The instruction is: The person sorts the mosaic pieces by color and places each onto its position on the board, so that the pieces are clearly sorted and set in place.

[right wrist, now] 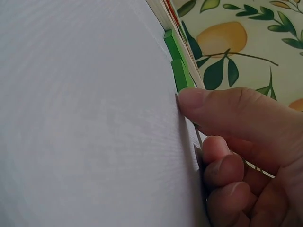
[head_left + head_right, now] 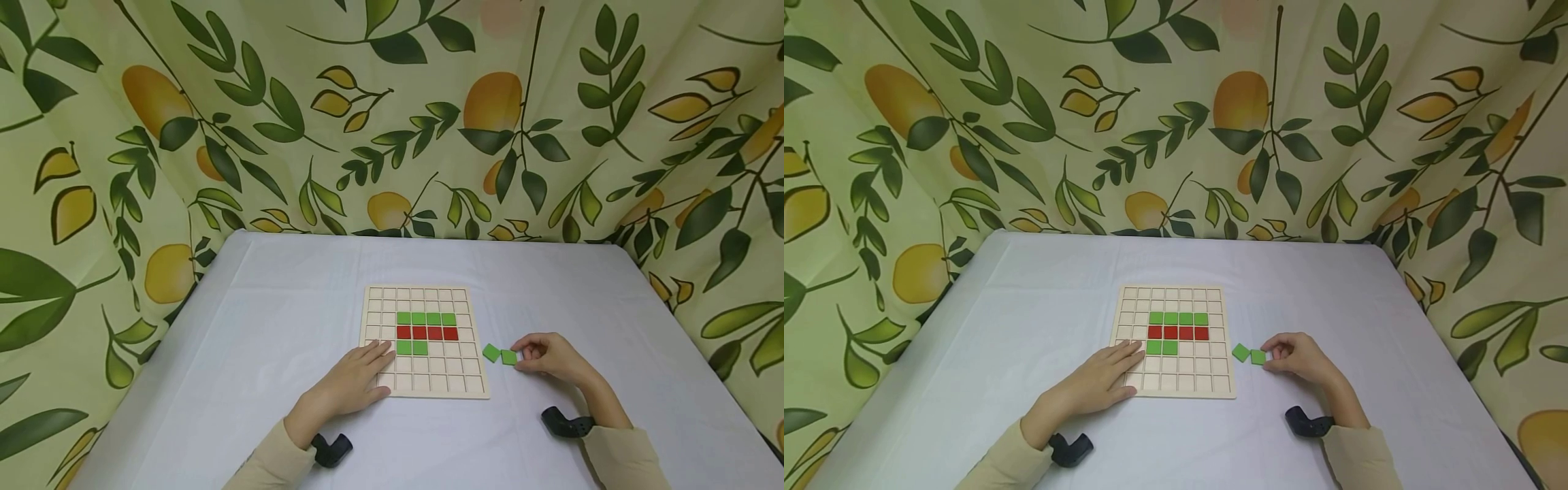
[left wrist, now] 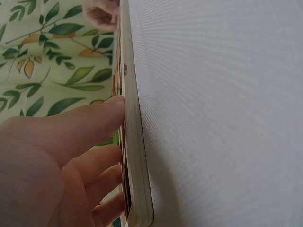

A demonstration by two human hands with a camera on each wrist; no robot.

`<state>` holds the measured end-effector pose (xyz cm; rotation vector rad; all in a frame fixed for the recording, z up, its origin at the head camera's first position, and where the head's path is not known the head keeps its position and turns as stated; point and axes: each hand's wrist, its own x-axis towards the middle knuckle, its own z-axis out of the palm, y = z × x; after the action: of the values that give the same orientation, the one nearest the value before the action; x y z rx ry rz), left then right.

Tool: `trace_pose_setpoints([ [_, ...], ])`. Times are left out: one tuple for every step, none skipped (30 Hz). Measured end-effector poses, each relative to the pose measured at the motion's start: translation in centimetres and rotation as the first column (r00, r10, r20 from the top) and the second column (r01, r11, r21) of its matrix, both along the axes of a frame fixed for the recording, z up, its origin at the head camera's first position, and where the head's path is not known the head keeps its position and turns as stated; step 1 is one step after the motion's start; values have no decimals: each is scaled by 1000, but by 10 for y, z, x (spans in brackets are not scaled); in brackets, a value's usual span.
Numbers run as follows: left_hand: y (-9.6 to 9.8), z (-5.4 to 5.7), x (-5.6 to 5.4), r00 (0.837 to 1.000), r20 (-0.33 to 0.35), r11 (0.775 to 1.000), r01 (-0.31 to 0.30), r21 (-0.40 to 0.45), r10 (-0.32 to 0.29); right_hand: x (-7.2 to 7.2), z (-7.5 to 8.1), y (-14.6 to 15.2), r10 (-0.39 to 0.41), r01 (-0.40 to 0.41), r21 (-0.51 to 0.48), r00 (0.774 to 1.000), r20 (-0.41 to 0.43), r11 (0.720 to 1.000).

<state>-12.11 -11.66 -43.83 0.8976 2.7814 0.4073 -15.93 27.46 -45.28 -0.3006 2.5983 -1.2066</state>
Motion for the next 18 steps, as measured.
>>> trace_pose_setpoints([
  [0,0,0,1000,1,1000,-1,-2,1,0,-1,0,-1,1,-1,1000,-1,1000],
  [0,0,0,1000,3,1000,-2,-3,2,0,-1,0,-2,1,-2,1000,-4,1000],
  [0,0,0,1000,3,1000,-3,-5,3,0,-2,1,-1,1,-3,1000,-6,1000],
  [0,1,0,1000,4,1000,-4,-6,4,0,-2,1,0,0,-4,1000,-11,1000],
  [0,1,0,1000,7,1000,-5,-6,5,0,-3,1,2,-2,-3,1000,-16,1000],
  [0,1,0,1000,9,1000,-6,-6,7,-1,-3,1,3,-3,-4,1000,-21,1000],
  [1,1,0,1000,12,1000,-8,-6,8,-1,-4,1,3,-3,-4,1000,-25,1000],
  [1,1,0,1000,14,1000,-9,-6,9,-1,-4,2,3,-4,-4,1000,-28,1000],
  [1,1,0,1000,17,1000,-10,-6,10,-1,-4,2,3,-3,-3,999,-32,1000],
  [1,1,0,1000,19,1000,-11,-5,11,-1,-4,2,3,-4,-3,999,-35,1000],
  [1,1,0,1000,19,1000,-11,-6,11,-1,-4,2,2,-2,-5,999,-36,1000],
  [1,1,0,1000,18,1000,-10,-6,11,-1,-4,2,1,-1,-8,999,-37,1000],
  [1,1,0,1000,17,1000,-10,-5,10,-1,-4,2,-1,0,-9,999,-38,1000],
  [1,1,0,1000,16,1000,-9,-4,9,-1,-4,2,-2,1,-10,999,-39,1000],
  [1,1,0,1000,15,1000,-8,-4,8,-1,-3,2,-5,5,-11,999,-38,1000],
  [1,1,0,1000,14,1000,-7,-2,7,-1,-3,2,-6,5,-13,999,-38,1000],
  [1,0,0,1000,14,1000,-6,1,6,-1,-3,2,-7,7,-16,999,-39,1000],
  [1,0,0,1000,13,1000,-6,3,6,-1,-3,2,-6,5,-18,999,-40,1000],
])
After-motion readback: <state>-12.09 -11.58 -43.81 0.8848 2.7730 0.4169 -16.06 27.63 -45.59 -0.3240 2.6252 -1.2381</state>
